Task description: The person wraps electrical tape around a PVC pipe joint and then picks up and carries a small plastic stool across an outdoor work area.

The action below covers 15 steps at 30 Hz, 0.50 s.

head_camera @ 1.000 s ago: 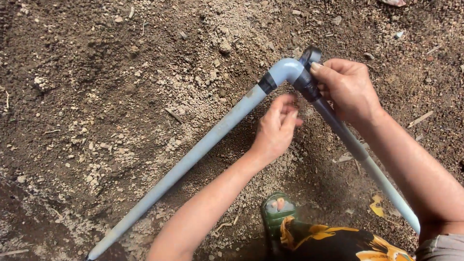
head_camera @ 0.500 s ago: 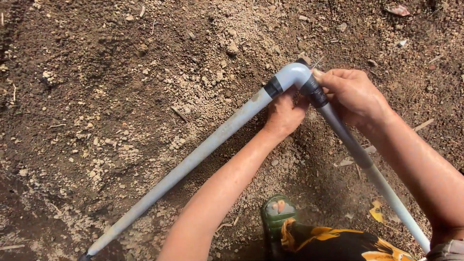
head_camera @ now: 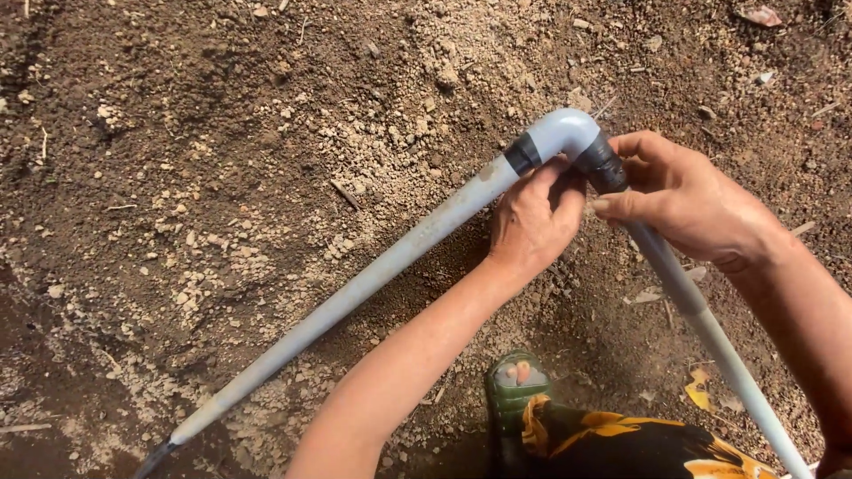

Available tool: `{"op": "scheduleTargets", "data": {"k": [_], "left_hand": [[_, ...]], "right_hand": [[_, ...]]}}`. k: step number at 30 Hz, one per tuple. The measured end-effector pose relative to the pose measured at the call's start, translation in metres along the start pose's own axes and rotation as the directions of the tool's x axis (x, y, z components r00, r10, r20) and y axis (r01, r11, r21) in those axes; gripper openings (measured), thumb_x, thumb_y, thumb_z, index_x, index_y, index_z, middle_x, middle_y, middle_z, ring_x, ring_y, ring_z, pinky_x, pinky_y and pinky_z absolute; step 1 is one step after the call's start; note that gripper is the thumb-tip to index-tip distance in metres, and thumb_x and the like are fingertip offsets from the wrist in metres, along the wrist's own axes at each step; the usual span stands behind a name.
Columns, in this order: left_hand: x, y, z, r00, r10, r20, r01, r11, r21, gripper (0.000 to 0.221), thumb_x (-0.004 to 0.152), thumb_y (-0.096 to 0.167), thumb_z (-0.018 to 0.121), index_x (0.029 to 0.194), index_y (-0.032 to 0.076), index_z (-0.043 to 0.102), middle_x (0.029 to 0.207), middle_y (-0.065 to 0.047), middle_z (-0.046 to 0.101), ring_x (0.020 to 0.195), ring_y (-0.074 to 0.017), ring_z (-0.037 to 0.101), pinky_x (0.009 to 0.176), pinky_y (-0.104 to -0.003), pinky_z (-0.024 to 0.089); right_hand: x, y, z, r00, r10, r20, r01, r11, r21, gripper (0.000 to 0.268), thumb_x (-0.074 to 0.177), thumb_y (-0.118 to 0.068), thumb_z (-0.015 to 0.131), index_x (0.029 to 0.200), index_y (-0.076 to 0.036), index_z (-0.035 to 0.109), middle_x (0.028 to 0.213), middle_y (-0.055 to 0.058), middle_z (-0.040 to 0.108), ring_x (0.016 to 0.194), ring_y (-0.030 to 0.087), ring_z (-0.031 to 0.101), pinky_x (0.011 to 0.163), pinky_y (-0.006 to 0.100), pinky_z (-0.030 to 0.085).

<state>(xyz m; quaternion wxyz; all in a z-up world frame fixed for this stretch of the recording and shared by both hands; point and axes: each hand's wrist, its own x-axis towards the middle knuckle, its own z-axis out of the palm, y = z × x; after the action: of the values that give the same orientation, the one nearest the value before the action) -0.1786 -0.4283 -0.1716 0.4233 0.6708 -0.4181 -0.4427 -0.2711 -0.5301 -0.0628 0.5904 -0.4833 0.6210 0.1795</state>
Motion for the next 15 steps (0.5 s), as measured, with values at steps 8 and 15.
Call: {"op": "scheduleTargets", "data": {"k": [8,15], "left_hand": [[-0.021,0.038,-0.043,0.986,-0.042,0.16,0.013,0.983,0.182,0.024,0.088,0.024,0.043,0.094,0.005,0.057,0.059,0.005,0.047,0.039,-0.0065,0.04,0.031,-0.02,0.039],[-0.034,0.056,-0.058,0.942,-0.186,0.278,0.071,0.924,0.376,0.042,0.086,0.032,0.042,0.115,0.003,0.05,0.061,0.005,0.049,0.048,-0.0107,0.047,0.056,-0.032,0.044]], "right_hand": [[0.006,0.014,-0.003,0.998,-0.063,0.023,0.062,0.997,0.046,0.03,0.077,0.002,0.063,0.107,-0.004,0.061,0.091,0.014,0.064,0.081,0.029,0.06,0.078,0.047,0.047],[0.01,0.021,-0.002,0.995,-0.103,-0.013,0.103,0.984,0.147,0.03,0.075,0.005,0.066,0.104,-0.004,0.064,0.087,0.014,0.065,0.072,0.028,0.057,0.07,0.045,0.047]]}}
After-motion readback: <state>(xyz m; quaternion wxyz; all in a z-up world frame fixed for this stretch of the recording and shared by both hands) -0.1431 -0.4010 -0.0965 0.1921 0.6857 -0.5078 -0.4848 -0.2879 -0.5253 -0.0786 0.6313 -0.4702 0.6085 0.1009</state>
